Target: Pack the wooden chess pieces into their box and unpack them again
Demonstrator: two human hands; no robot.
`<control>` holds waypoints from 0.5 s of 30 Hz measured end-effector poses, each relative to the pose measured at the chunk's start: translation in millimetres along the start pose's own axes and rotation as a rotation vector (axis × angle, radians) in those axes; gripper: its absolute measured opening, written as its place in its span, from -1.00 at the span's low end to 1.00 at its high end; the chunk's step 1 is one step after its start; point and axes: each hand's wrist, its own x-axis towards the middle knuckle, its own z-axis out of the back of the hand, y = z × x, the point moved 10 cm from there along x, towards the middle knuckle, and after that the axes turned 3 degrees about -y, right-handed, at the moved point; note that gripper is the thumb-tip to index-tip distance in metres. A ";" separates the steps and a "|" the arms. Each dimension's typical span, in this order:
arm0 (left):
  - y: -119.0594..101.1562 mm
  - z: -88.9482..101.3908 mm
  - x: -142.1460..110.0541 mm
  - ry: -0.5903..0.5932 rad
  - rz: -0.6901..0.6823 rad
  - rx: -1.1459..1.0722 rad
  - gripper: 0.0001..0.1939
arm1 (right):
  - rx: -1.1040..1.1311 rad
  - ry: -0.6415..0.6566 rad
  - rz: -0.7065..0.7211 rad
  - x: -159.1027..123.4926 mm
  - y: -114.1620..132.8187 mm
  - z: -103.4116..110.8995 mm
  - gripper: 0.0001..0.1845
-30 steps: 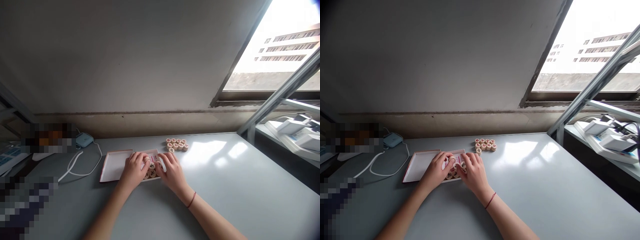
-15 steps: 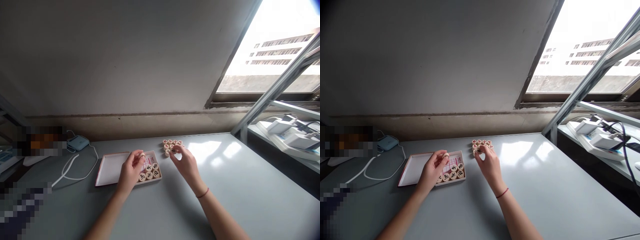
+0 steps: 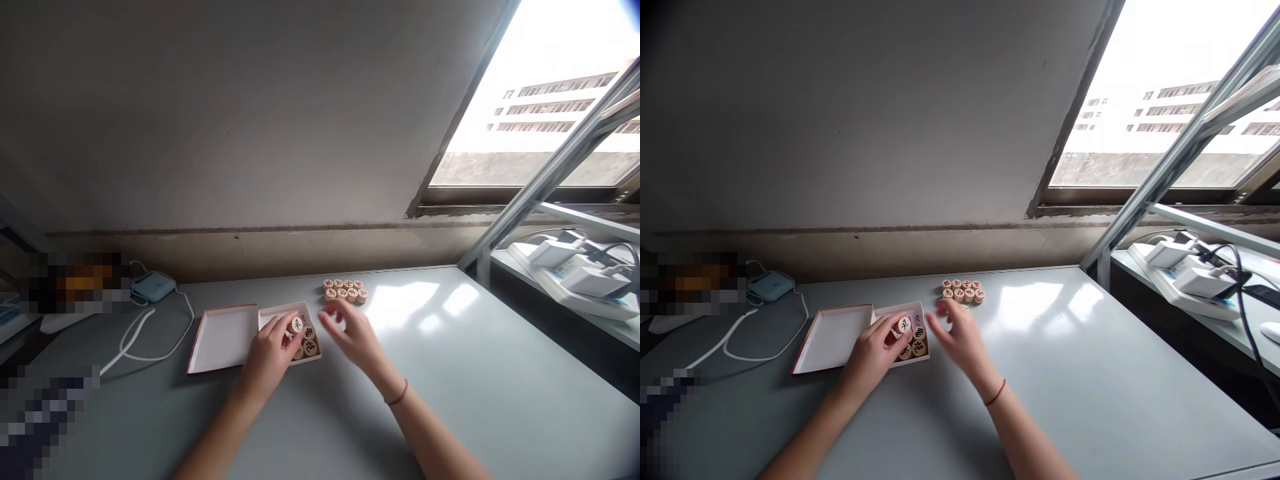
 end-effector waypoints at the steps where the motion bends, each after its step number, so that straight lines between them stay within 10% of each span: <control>1: -5.4 -2.4 -1.7 0.007 -0.049 0.020 -0.75 | 0.073 0.063 0.012 -4.9 13.8 -11.0 -0.78; 7: -22.4 -8.6 -8.1 0.022 -0.181 0.054 -0.71 | 0.204 0.033 -0.025 -17.6 36.7 -25.0 -0.87; 15: -8.2 -10.5 -6.0 0.059 -0.121 0.071 -0.59 | -0.287 -0.164 -0.137 7.4 -44.3 34.4 -0.90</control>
